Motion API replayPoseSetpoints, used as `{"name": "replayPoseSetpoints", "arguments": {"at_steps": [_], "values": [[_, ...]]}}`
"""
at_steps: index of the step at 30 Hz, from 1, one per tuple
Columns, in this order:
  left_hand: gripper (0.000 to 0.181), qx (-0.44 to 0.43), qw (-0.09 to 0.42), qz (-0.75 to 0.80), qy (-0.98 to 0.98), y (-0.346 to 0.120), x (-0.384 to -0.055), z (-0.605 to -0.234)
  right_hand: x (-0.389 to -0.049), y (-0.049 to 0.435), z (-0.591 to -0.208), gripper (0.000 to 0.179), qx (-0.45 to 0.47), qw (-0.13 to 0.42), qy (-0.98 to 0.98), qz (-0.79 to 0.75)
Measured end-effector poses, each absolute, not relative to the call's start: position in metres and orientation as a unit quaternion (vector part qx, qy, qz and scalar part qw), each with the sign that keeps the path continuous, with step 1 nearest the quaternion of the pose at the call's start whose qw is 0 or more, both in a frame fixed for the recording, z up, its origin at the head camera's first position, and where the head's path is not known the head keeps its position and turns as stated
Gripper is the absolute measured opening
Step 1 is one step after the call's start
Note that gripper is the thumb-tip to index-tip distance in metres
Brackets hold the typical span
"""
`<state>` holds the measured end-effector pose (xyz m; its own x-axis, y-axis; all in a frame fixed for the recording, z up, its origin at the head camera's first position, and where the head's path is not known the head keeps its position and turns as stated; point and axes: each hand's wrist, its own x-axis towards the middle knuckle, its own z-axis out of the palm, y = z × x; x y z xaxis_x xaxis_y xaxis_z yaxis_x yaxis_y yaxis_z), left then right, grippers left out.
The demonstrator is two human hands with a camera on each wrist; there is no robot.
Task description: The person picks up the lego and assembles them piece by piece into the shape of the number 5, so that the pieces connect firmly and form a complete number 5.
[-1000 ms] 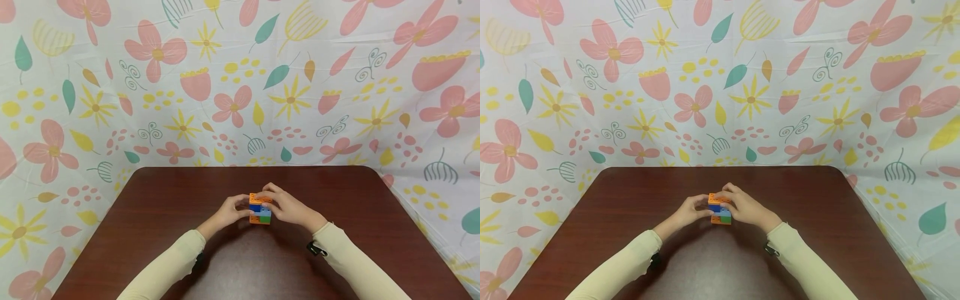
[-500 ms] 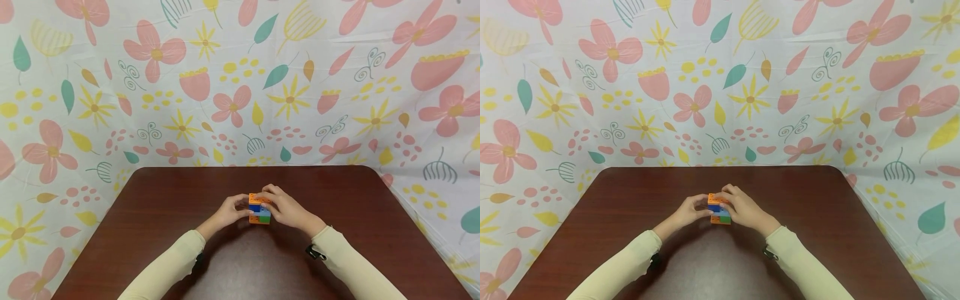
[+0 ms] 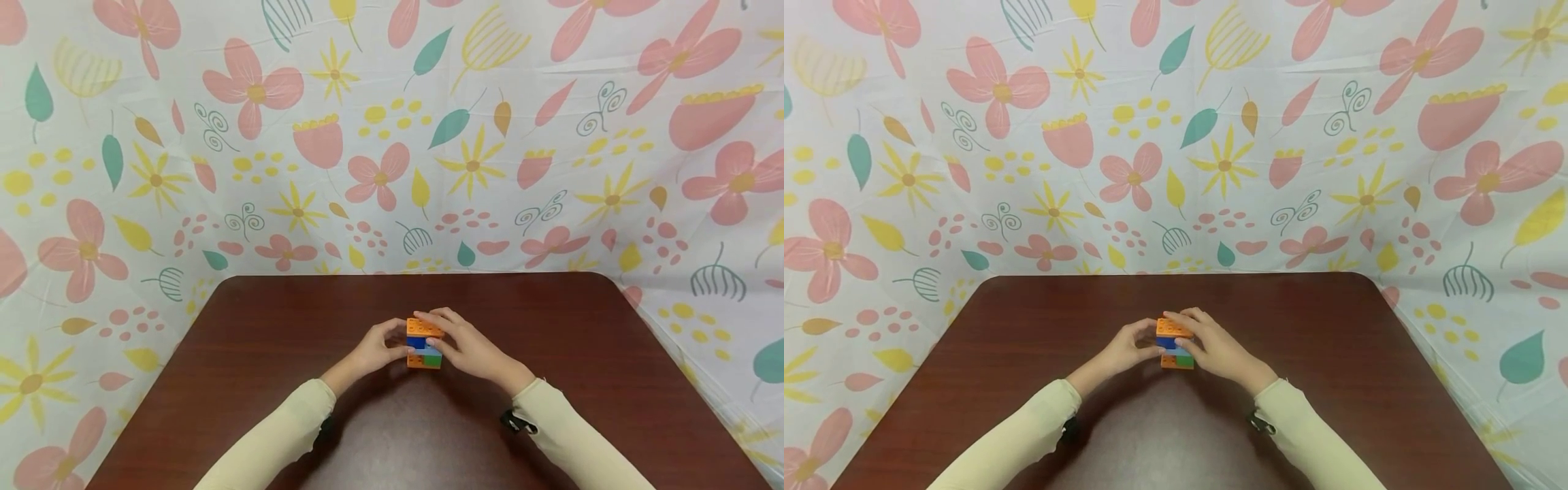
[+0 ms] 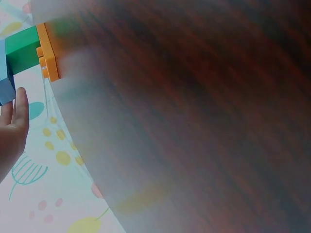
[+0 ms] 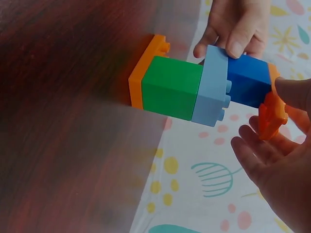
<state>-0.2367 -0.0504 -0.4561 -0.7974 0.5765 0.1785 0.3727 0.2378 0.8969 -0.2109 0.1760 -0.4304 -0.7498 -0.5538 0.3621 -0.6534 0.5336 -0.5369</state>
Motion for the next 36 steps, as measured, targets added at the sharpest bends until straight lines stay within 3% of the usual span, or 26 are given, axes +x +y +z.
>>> {"name": "replayPoseSetpoints", "arguments": {"at_steps": [5, 14, 28, 36], "values": [[0.041, 0.305, 0.081, 0.522, 0.793, -0.050, -0.243, -0.470, -0.210, 0.180, -0.433, 0.059, 0.329, 0.080, -0.865, 0.369], [0.044, 0.303, 0.059, 0.514, 0.800, -0.049, -0.241, -0.469, -0.210, 0.195, -0.436, 0.052, 0.295, 0.090, -0.837, 0.453], [0.046, 0.286, 0.036, 0.531, 0.797, -0.052, -0.239, -0.452, -0.208, 0.207, -0.454, 0.046, 0.241, 0.074, -0.836, 0.487], [0.043, 0.283, 0.030, 0.532, 0.798, -0.054, -0.234, -0.438, -0.203, 0.201, -0.454, 0.047, 0.231, 0.037, -0.830, 0.506]]}}
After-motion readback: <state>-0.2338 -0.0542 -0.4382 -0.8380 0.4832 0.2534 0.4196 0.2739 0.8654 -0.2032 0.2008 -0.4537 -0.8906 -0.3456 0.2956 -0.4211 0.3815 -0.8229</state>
